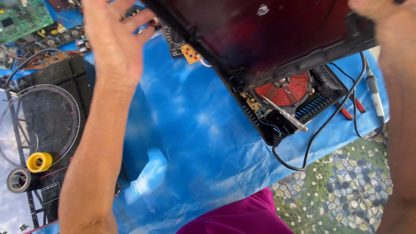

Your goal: The person removes a circuit board from a black plastic housing, flips it to inspect both sides, and uses a brush to clean the board and the interior of the housing. The person then places the board back into the housing.

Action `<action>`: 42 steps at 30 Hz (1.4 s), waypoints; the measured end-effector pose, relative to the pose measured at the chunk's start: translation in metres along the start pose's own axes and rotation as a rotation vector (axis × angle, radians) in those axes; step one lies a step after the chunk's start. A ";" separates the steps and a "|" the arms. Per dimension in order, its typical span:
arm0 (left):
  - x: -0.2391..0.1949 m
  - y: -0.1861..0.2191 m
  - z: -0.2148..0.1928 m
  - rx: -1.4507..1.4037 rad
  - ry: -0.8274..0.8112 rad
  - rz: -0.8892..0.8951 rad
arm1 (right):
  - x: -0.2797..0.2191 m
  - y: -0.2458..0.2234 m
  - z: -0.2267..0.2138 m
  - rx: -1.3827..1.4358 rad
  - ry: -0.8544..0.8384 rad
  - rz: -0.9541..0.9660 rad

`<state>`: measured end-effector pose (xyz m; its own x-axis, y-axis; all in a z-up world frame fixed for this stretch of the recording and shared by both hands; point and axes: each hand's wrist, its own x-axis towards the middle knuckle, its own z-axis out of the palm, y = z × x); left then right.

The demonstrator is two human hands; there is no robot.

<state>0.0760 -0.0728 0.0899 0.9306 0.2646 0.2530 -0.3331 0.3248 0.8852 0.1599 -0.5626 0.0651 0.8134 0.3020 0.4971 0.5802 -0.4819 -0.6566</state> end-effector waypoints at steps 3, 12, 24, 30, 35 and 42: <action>-0.006 0.020 -0.038 0.100 0.158 0.109 | 0.010 -0.104 0.052 0.157 -0.090 -0.276; -0.069 0.040 -0.090 0.375 0.557 -0.237 | -0.081 -0.133 0.168 0.084 -0.382 0.482; -0.162 -0.048 -0.178 0.409 0.533 -0.500 | -0.171 -0.153 0.183 0.297 -0.535 0.440; -0.188 -0.050 -0.140 0.532 0.452 -0.443 | -0.184 -0.146 0.190 0.157 -0.535 0.363; -0.188 -0.046 -0.111 0.529 0.471 -0.499 | -0.180 -0.142 0.192 0.034 -0.576 0.362; -0.198 -0.028 -0.076 0.536 0.511 -0.586 | -0.182 -0.111 0.202 0.013 -0.590 0.370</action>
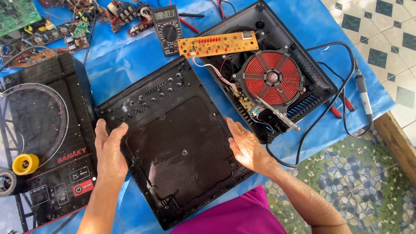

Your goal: The person removes a circuit board from a black plastic housing, flips it to inspect both sides, and uses a brush to clean the board and the interior of the housing. The person then places the board back into the housing.

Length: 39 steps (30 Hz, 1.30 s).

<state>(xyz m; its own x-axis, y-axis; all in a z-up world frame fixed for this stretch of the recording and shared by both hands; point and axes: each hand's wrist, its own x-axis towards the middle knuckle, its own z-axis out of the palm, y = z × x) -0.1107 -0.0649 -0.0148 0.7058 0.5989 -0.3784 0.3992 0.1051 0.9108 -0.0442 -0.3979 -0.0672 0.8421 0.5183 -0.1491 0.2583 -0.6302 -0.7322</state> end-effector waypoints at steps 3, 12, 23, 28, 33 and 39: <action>-0.011 0.008 0.003 0.015 0.014 -0.044 | -0.002 -0.003 0.002 -0.028 -0.029 0.074; -0.035 0.035 0.019 0.014 0.058 -0.169 | -0.030 0.020 0.024 -0.050 -0.033 0.033; 0.006 0.013 0.019 0.038 0.008 -0.039 | 0.014 0.004 0.029 -0.427 0.204 -0.030; 0.019 -0.003 0.016 0.037 -0.009 0.021 | 0.023 0.015 0.038 -0.574 0.254 -0.101; 0.023 -0.022 0.010 0.037 -0.028 0.106 | 0.021 0.017 0.039 -0.712 0.284 -0.142; 0.027 -0.023 0.014 -0.041 0.043 0.011 | 0.019 0.024 0.047 -0.678 0.232 -0.114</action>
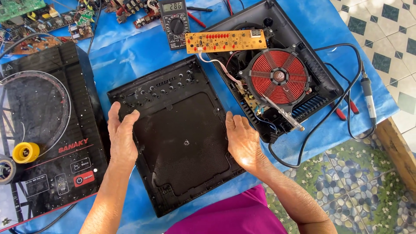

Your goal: The person removes a circuit board from a black plastic housing, flips it to inspect both sides, and uses a brush to clean the board and the interior of the housing. The person then places the board back into the housing.

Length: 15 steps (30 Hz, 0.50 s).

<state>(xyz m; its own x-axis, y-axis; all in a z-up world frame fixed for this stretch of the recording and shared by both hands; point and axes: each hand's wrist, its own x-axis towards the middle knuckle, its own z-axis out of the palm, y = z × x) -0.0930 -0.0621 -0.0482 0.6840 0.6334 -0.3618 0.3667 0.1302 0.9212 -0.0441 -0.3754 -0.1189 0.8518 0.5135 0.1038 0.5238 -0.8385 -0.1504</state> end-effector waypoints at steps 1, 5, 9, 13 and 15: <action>-0.003 0.002 0.002 0.002 -0.003 0.000 | -0.002 -0.001 0.001 0.000 0.000 0.004; -0.016 0.010 0.008 0.055 0.037 0.020 | -0.008 -0.002 0.001 -0.026 0.083 -0.022; -0.022 0.009 0.012 0.105 0.084 0.009 | -0.013 -0.002 -0.001 -0.060 0.115 -0.008; -0.035 0.000 0.017 0.188 0.080 0.022 | -0.020 -0.005 -0.032 0.062 0.096 0.008; -0.036 -0.005 0.020 0.234 0.064 0.289 | -0.028 -0.018 -0.068 0.160 0.243 -0.072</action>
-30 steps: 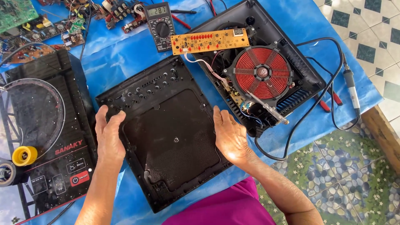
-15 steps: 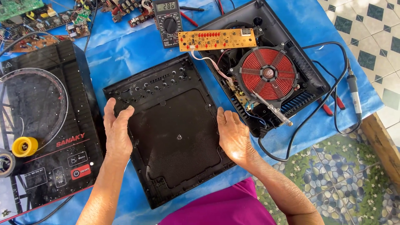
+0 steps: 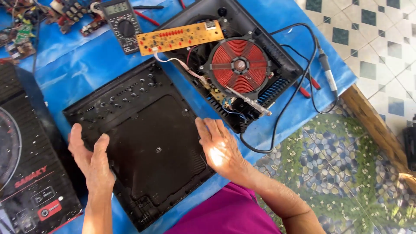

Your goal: The person removes a circuit board from a black plastic housing, flips it to inspect both sides, and uses a brush to clean the board and the interior of the housing. The person then places the board back into the housing.

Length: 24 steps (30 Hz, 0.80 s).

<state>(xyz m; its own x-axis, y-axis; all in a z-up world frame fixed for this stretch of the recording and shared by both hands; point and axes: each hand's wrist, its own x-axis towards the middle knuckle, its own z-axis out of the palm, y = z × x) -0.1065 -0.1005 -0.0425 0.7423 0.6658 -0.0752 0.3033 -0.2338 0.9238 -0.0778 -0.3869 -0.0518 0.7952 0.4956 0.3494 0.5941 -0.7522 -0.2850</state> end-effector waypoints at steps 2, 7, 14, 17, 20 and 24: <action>-0.003 -0.002 0.002 0.088 -0.016 0.034 | -0.007 -0.001 -0.027 0.181 -0.018 0.001; -0.006 -0.016 0.009 0.184 -0.055 0.233 | -0.039 0.031 -0.064 0.432 0.139 0.050; -0.002 -0.037 0.010 0.188 -0.002 0.373 | -0.109 0.187 -0.099 -0.242 0.597 0.517; -0.006 -0.031 0.014 0.158 -0.016 0.350 | -0.121 0.218 -0.110 -0.280 0.647 0.617; -0.010 -0.031 0.016 0.102 -0.027 0.284 | -0.127 0.232 -0.104 -0.230 0.606 0.633; -0.013 -0.025 0.015 0.071 -0.026 0.295 | -0.110 0.225 -0.102 -0.160 0.578 0.613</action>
<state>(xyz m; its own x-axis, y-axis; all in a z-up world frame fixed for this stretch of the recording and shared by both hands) -0.1147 -0.1142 -0.0700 0.8193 0.5438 0.1820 0.1126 -0.4638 0.8788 -0.0441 -0.6550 -0.0632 0.7576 -0.2850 0.5872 0.0204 -0.8889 -0.4577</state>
